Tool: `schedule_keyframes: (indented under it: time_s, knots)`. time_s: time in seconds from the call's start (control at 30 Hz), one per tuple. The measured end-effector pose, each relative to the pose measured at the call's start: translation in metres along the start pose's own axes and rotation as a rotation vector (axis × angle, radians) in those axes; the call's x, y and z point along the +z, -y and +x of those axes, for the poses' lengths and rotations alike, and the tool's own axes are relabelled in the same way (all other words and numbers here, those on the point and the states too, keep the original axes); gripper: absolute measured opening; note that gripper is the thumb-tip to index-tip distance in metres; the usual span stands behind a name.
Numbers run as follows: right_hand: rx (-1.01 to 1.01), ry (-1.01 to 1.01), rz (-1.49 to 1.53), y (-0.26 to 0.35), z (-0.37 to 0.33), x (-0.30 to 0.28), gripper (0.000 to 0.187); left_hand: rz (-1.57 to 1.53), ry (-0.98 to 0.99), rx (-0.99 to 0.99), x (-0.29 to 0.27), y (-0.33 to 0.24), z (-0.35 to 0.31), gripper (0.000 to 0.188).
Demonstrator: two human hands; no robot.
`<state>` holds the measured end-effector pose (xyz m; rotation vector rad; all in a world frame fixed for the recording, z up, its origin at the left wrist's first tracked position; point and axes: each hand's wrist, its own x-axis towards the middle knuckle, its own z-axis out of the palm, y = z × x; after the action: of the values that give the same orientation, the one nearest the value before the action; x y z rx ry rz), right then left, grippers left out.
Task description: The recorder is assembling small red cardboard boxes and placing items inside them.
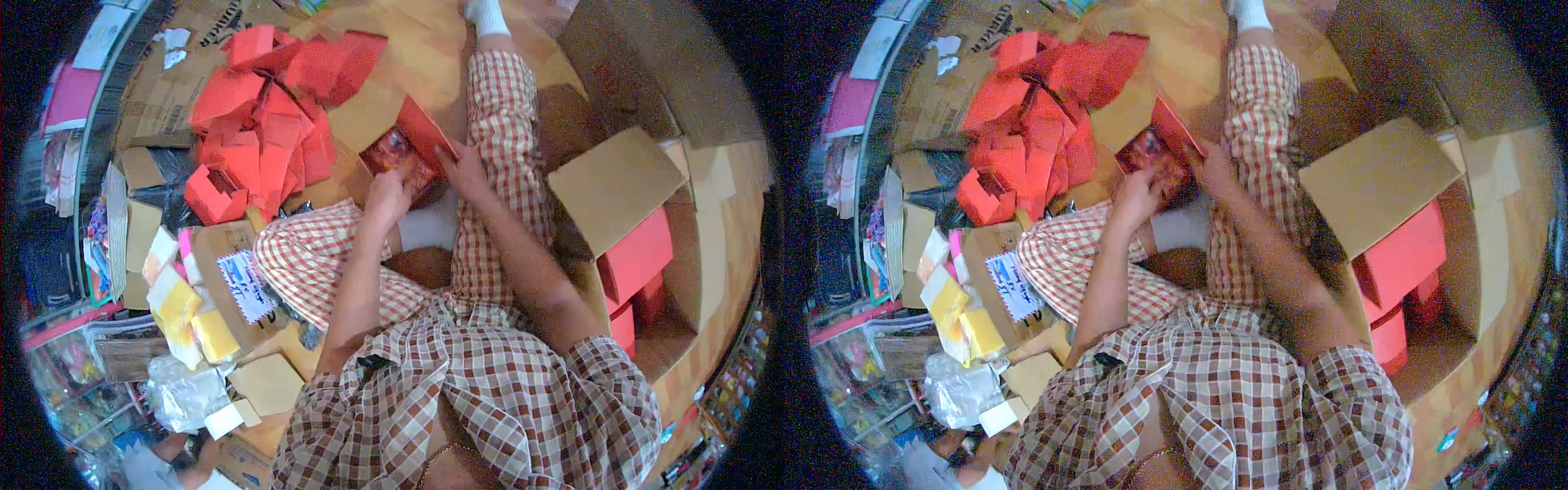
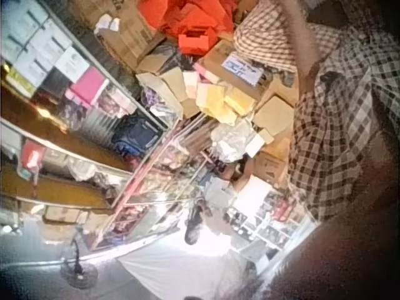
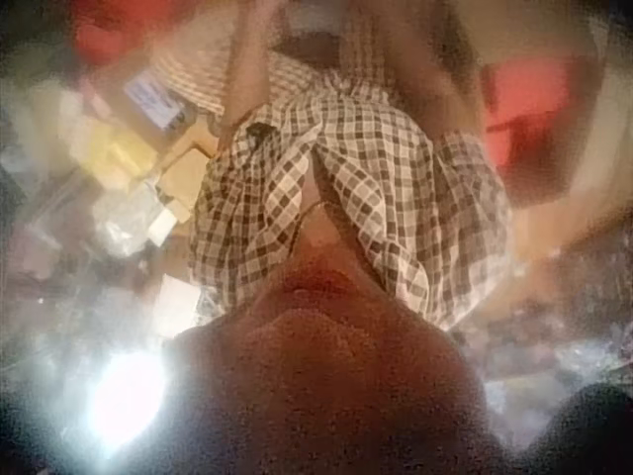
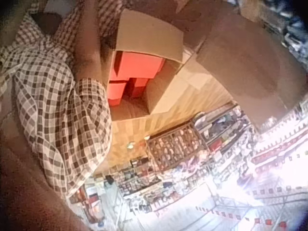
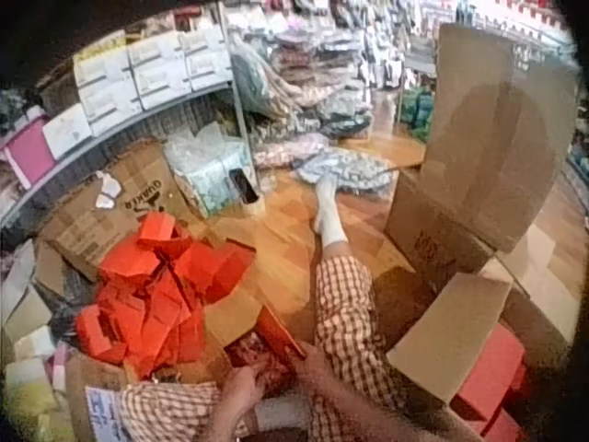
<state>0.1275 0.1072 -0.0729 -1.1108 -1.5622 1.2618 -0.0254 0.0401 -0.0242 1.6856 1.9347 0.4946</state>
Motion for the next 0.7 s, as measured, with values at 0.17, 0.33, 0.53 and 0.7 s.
schedule_keyframes:
  time_s: [0.17, 0.33, 0.53, 0.7]
  knots:
    - [0.052, 0.035, -0.073, 0.000, 0.000, -0.001, 0.028, 0.007, 0.273, 0.117, 0.027, 0.023, 0.028, 0.035]
    - [0.001, 0.011, -0.059, -0.007, -0.006, 0.000, 0.028, 0.107, 0.347, 0.024, 0.029, 0.021, 0.031, 0.025]
    - [0.137, -0.006, -0.217, -0.005, -0.002, -0.001, 0.029, -0.098, -0.230, 0.152, -0.007, 0.003, 0.018, 0.023]
    - [-0.186, -0.010, -0.211, 0.014, -0.005, -0.008, 0.031, -0.034, -0.523, 0.250, -0.041, -0.005, 0.004, 0.025]
